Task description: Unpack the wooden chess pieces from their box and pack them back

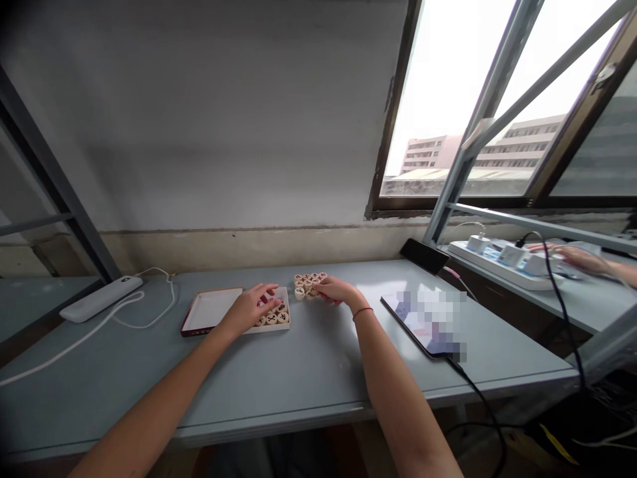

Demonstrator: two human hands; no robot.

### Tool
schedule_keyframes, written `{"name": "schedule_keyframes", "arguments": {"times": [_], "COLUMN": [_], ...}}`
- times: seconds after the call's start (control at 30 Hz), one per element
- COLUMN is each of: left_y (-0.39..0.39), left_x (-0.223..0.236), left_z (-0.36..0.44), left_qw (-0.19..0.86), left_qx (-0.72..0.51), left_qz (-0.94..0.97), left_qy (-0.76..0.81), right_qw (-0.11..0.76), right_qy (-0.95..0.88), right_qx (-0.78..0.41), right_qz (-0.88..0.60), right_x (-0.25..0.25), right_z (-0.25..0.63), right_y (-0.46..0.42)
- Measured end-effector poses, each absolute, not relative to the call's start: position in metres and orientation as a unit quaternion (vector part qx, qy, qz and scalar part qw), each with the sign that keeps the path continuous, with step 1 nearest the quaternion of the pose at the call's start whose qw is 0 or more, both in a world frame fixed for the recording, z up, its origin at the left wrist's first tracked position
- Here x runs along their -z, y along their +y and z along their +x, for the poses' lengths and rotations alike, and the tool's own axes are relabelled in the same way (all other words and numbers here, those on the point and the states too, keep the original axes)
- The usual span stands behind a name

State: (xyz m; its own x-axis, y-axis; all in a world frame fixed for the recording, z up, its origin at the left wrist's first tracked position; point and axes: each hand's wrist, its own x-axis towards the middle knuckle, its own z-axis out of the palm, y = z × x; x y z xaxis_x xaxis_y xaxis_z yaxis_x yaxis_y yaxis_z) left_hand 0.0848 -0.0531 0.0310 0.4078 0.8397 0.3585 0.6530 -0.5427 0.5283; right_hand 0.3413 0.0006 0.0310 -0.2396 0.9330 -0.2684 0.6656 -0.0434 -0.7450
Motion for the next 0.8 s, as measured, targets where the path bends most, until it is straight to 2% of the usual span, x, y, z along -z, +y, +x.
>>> {"name": "schedule_keyframes", "arguments": {"times": [0.13, 0.57, 0.8], "left_y": [-0.053, -0.050, -0.051], "left_x": [-0.031, -0.029, -0.030], "left_z": [0.084, 0.082, 0.081], "left_qw": [0.152, 0.148, 0.143], "left_qx": [-0.293, -0.273, -0.259], "left_qz": [0.828, 0.830, 0.832], "left_qy": [0.453, 0.464, 0.469], "right_qw": [0.151, 0.098, 0.076], "right_qy": [-0.658, -0.699, -0.752], "right_qx": [-0.428, -0.369, -0.242], "right_qz": [-0.601, -0.605, -0.609], "right_x": [-0.026, -0.032, -0.026], "right_z": [0.340, 0.331, 0.324], "right_y": [0.002, -0.001, -0.001]}}
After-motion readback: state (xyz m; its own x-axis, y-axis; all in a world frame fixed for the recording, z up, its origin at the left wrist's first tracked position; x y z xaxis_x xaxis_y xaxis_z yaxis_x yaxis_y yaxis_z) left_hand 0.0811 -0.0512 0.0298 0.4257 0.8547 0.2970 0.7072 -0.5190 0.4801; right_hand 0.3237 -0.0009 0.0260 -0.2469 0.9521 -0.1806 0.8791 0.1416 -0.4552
